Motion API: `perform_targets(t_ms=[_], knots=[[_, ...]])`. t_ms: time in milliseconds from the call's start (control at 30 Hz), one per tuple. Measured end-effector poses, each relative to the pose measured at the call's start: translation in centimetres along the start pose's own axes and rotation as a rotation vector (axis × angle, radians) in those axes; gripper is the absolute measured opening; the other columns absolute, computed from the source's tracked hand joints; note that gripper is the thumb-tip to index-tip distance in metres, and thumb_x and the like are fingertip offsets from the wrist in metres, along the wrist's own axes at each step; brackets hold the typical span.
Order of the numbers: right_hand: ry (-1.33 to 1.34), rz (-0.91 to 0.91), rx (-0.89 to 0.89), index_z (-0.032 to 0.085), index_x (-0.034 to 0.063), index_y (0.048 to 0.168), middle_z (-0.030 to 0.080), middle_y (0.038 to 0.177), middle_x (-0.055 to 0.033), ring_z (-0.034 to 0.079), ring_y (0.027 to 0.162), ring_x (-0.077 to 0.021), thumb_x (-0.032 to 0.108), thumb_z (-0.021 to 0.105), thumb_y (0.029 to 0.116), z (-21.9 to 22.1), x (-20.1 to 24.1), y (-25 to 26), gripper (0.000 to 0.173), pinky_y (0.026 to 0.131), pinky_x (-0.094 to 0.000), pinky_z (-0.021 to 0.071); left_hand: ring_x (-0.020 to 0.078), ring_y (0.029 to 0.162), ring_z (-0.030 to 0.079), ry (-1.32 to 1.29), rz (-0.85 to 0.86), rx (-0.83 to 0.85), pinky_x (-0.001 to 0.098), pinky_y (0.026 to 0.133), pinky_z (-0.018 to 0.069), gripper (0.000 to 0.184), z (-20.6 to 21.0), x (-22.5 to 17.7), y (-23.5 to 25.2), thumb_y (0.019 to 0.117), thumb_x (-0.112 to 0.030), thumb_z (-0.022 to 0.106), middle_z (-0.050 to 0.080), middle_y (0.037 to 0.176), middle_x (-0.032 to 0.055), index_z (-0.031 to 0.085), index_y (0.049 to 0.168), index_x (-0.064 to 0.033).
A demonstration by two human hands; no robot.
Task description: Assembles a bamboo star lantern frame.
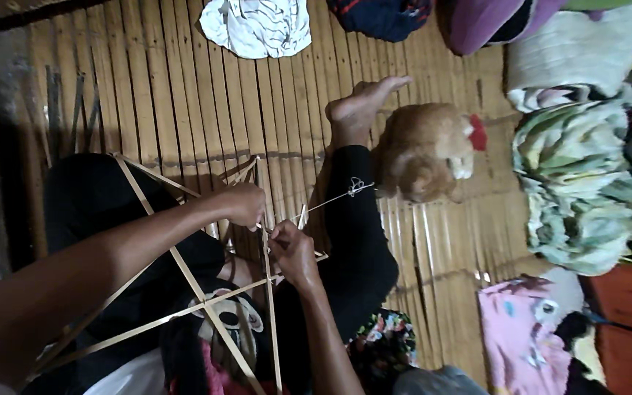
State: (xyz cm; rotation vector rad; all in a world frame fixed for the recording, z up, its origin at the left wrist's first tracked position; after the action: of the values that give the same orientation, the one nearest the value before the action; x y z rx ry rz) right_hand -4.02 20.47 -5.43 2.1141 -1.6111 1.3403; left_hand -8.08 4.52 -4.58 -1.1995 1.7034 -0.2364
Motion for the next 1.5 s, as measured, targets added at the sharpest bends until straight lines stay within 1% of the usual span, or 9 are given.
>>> perform_targets(t_ms=[100,200,267,400,600,800,967,1333,1500], knots=[[-0.027,0.001,-0.003,0.066,-0.0013,0.100,0.069,0.077,-0.0059,0.064,0.065,-0.0096,0.001,0.066,0.0921,0.1,0.3,0.2,0.008,0.065,-0.0275,0.0546,0.0281,0.090,0.064,-0.010,-0.007,0.022,0.0506,0.084,0.0499,0.012,-0.2,-0.1,-0.2,0.0944,-0.011,0.074,0.068,0.091,0.0133,0.074,0.097,0.0007],[-0.080,0.014,0.004,0.068,-0.0002,0.100,0.070,0.077,-0.0066,0.065,0.065,-0.0125,0.003,0.066,0.0929,0.1,0.5,0.4,0.008,0.065,-0.0318,0.0549,0.0254,0.083,0.064,-0.012,-0.004,-0.002,0.0479,0.079,0.0504,0.016,-0.2,0.2,0.0,0.0937,-0.016,0.075,0.069,0.085,0.0112,0.075,0.091,-0.0006],[-0.095,0.026,0.015,0.067,0.0011,0.100,0.070,0.077,-0.0057,0.066,0.065,-0.0128,0.004,0.067,0.0931,0.1,0.4,0.5,0.008,0.065,-0.0326,0.0552,0.0247,0.084,0.064,-0.067,-0.048,0.009,0.0467,0.080,0.0514,0.019,-0.4,0.3,-0.2,0.0985,-0.018,0.070,0.068,0.088,0.0118,0.073,0.097,0.0000],[-0.110,0.027,0.025,0.067,0.0019,0.100,0.070,0.077,-0.0049,0.066,0.066,-0.0122,0.005,0.067,0.0932,0.1,0.5,0.7,0.007,0.067,-0.0327,0.0547,0.0203,0.082,0.067,-0.194,-0.092,-0.021,0.0399,0.081,0.0556,0.019,-0.4,0.9,-0.3,0.1053,-0.012,0.056,0.070,0.096,0.0121,0.071,0.108,0.0008],[-0.143,0.097,0.126,0.067,0.0005,0.104,0.071,0.084,-0.0076,0.067,0.072,-0.0153,0.003,0.067,0.0939,0.0,1.0,1.3,0.011,0.071,-0.0359,0.0548,0.0198,0.084,0.069,-0.272,-0.148,-0.013,0.0379,0.084,0.0567,0.017,-0.3,0.9,-0.4,0.1015,-0.008,0.063,0.071,0.102,0.0129,0.070,0.113,0.0019],[-0.170,0.221,0.165,0.068,0.0016,0.107,0.072,0.086,-0.0076,0.067,0.072,-0.0155,0.005,0.067,0.0951,0.1,1.6,1.8,0.012,0.072,-0.0360,0.0553,0.0183,0.077,0.069,-0.388,-0.173,-0.052,0.0367,0.079,0.0580,0.014,0.4,2.0,0.3,0.0981,-0.011,0.069,0.072,0.094,0.0117,0.073,0.102,0.0017],[-0.157,0.266,0.160,0.067,0.0014,0.107,0.071,0.085,-0.0073,0.066,0.069,-0.0145,0.004,0.068,0.0950,0.1,1.7,1.9,0.013,0.070,-0.0349,0.0555,0.0193,0.076,0.070,-0.420,-0.203,-0.089,0.0371,0.077,0.0591,0.012,0.6,2.0,0.5,0.0954,-0.010,0.073,0.071,0.092,0.0118,0.072,0.099,0.0014],[-0.063,0.220,0.010,0.066,-0.0009,0.107,0.071,0.082,-0.0076,0.066,0.065,-0.0130,0.003,0.069,0.0942,0.7,0.9,0.9,0.014,0.066,-0.0314,0.0559,0.0186,0.083,0.071,-0.492,-0.313,-0.088,0.0377,0.083,0.0570,0.013,0.6,1.8,0.2,0.0977,-0.010,0.069,0.074,0.097,0.0109,0.076,0.105,-0.0012],[-0.026,0.160,-0.072,0.065,-0.0009,0.102,0.071,0.076,-0.0063,0.065,0.061,-0.0120,0.001,0.067,0.0930,1.1,0.5,0.3,0.009,0.063,-0.0308,0.0544,0.0189,0.082,0.070,-0.515,-0.365,-0.085,0.0380,0.082,0.0569,0.015,0.8,1.9,0.5,0.0968,-0.011,0.069,0.073,0.097,0.0117,0.075,0.106,-0.0001]])
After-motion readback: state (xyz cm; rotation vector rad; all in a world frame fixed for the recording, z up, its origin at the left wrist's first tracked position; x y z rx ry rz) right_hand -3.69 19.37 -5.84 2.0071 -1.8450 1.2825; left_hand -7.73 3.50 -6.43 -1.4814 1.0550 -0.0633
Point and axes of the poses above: each hand's wrist, its own y-axis towards the middle knuckle, its own z-axis out of the palm, x = y × z, the point moved 4 cm from there along y, towards the middle knuckle
